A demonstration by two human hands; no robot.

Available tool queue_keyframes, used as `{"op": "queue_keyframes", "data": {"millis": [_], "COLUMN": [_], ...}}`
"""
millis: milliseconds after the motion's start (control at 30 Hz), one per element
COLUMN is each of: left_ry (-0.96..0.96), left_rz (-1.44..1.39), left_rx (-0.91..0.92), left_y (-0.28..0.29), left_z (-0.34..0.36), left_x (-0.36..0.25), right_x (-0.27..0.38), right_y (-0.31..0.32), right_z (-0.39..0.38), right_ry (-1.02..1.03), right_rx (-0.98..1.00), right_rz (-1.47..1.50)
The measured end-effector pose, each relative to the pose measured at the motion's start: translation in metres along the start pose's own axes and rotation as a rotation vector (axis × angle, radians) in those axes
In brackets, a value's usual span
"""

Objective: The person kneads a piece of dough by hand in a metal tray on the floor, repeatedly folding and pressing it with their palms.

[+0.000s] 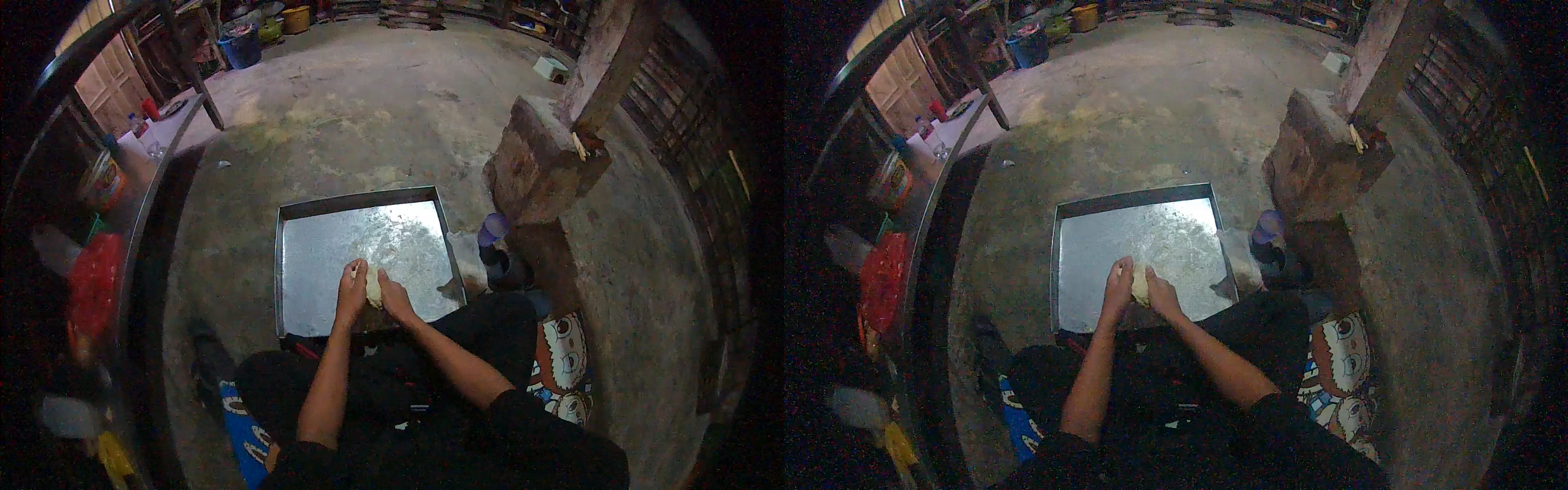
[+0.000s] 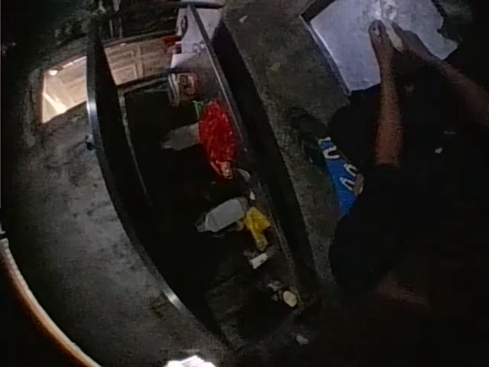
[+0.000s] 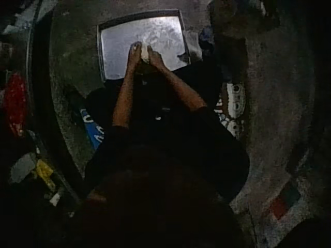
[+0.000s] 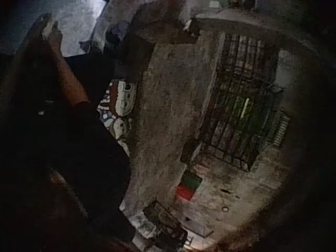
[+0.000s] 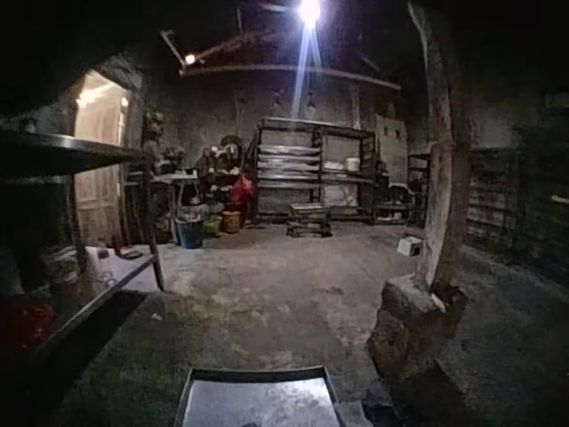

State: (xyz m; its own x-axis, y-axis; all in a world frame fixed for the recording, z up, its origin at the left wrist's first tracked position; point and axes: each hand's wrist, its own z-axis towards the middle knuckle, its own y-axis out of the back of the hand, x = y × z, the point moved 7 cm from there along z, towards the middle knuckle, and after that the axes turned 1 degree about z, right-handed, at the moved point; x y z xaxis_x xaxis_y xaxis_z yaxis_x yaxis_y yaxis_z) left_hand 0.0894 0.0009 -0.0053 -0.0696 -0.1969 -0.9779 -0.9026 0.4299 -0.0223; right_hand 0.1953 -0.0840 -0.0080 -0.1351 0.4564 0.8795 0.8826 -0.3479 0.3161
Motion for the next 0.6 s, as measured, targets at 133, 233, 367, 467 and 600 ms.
{"op": "queue_keyframes", "data": {"millis": [133, 233, 367, 467, 600], "left_ry": [-0.099, -0.001, 0.018, 0.157, 0.258], "left_rz": [0.080, 0.013, -0.037, -0.419, -0.706], "left_rx": [-0.074, -0.114, -0.037, -0.022, -0.052], "left_y": [0.001, 0.001, 0.013, 0.006, 0.007], "left_z": [0.000, -0.008, 0.002, -0.009, -0.006], "left_x": [-0.005, -0.007, -0.003, -0.004, 0.010], "right_x": [-0.018, -0.015, -0.005, 0.008, 0.014], "right_y": [-0.004, -0.004, -0.007, -0.004, -0.006], "right_z": [0.012, 0.014, 0.017, 0.006, 0.001], "right_ry": [0.008, 0.173, 0.158, 0.282, 0.295], "right_rx": [-0.062, -0.047, 0.046, 0.037, 0.026], "right_rz": [0.026, -0.054, 0.028, 0.141, 0.126]}}
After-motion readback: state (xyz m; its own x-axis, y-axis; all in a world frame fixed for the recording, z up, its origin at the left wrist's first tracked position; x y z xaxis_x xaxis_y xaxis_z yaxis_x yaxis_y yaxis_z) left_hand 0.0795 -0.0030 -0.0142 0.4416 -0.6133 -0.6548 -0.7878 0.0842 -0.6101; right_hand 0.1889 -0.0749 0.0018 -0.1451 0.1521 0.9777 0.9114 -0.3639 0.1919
